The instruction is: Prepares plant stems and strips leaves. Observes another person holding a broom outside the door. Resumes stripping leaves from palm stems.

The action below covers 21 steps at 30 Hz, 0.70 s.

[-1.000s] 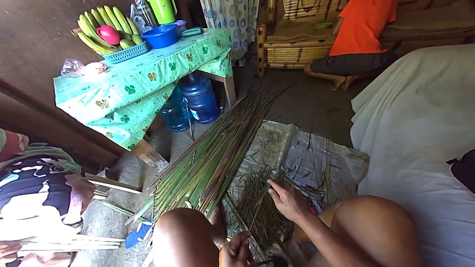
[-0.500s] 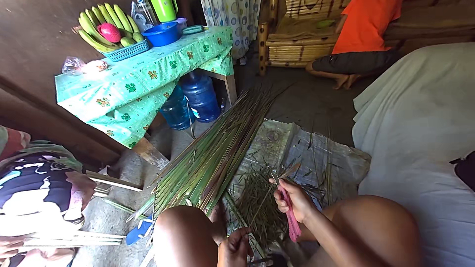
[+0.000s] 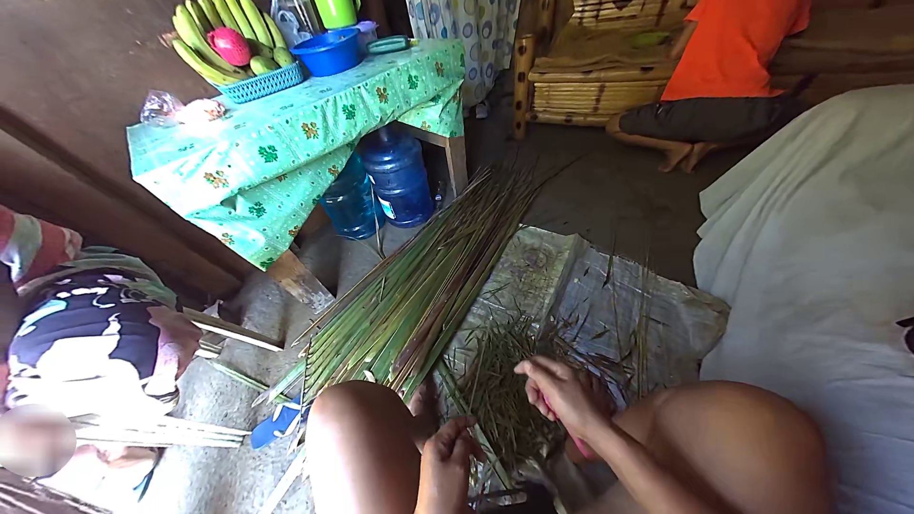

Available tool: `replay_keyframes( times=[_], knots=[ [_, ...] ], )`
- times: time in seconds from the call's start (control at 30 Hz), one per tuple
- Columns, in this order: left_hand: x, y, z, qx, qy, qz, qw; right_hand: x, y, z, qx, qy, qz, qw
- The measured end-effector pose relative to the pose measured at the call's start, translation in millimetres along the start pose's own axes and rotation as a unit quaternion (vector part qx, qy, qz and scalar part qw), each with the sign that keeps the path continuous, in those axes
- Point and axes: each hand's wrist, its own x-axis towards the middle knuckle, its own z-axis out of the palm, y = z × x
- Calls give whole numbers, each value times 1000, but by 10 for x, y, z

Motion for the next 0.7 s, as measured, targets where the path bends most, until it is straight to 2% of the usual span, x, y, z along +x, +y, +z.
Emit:
replay_keyframes(
  times=[0.07,0.13,0.27,0.37,0.57,0.7],
  knots=[
    [29,7,35,32,13,12,999,-105,-33,78,-109,-67,-94,987],
    [45,16,74,47,17,23,998,-151,-46,165,-205,-116,-130,963],
    [56,11,144,56,20,44,997,-181,-37,301,-334,-113,-166,921],
    [29,24,158,79,18,56,995,-99,-35,233,-347,-54,-173,920],
    [-89,-10,148,77,-13,62,995,282,-26,-175,-282,66,-98,952],
    [-128,-4,117,80,-26,52,995,329,14,-224,-272,61,-65,958]
  ],
)
